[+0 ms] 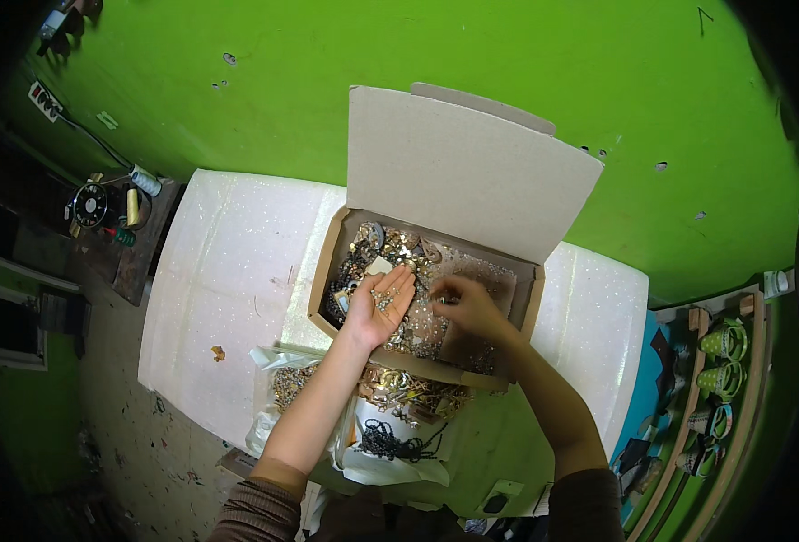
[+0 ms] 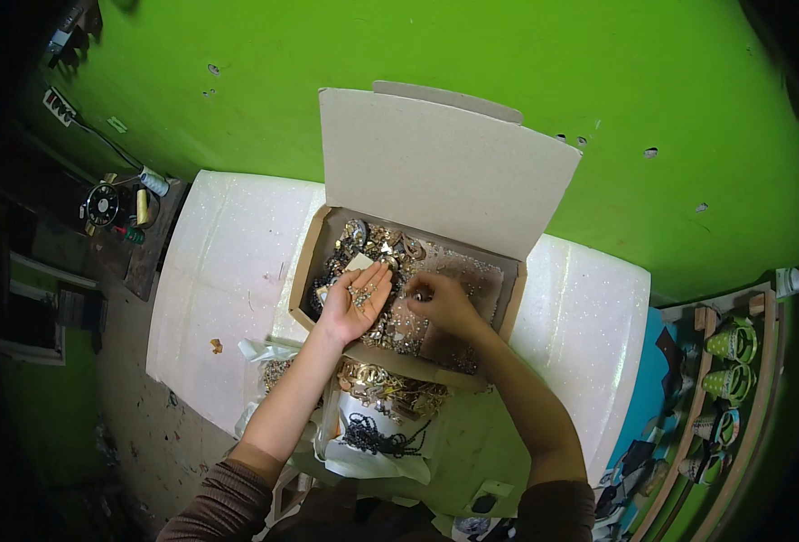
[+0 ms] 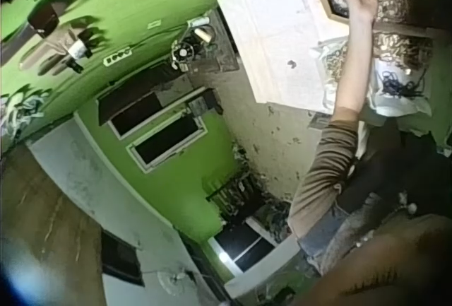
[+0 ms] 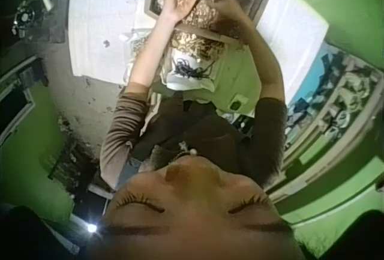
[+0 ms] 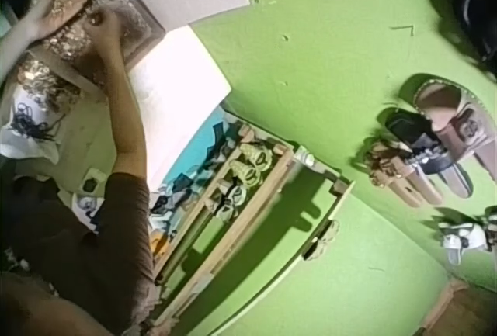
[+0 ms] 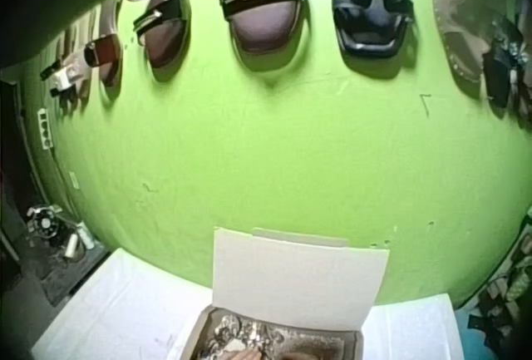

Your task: Sorting small metal shoe buckles and accessories into containers on a table.

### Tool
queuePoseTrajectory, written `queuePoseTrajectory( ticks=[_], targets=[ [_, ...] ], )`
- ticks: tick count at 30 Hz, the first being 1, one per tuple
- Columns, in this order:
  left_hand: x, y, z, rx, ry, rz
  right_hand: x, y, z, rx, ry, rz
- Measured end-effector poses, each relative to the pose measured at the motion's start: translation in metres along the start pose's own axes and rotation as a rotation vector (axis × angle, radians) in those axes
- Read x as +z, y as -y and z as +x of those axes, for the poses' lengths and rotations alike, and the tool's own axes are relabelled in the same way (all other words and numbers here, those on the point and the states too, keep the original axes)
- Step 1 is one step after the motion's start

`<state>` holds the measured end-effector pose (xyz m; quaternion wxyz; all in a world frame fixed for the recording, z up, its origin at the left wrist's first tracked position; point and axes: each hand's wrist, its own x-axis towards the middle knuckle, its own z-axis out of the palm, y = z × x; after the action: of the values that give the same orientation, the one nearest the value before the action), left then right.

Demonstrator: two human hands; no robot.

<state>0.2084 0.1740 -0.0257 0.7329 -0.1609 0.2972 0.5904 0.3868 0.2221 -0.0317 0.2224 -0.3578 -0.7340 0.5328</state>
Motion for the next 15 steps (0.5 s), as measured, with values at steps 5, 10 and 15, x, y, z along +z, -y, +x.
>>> queuePoseTrajectory(
  ticks=[5, 10, 15],
  targets=[
    [-0.002, 0.012, 0.005, -0.07, 0.115, 0.04, -0.008, 0.053, 0.013, 0.125, 0.066, 0.25],
    [0.018, 0.017, 0.003, -0.076, 0.193, -0.029, -0.022, 0.056, 0.022, 0.103, 0.032, 0.352],
    [0.01, 0.008, 0.005, 0.019, 0.01, -0.101, -0.016, -0.003, 0.018, -0.019, -0.19, -0.272]
  ],
)
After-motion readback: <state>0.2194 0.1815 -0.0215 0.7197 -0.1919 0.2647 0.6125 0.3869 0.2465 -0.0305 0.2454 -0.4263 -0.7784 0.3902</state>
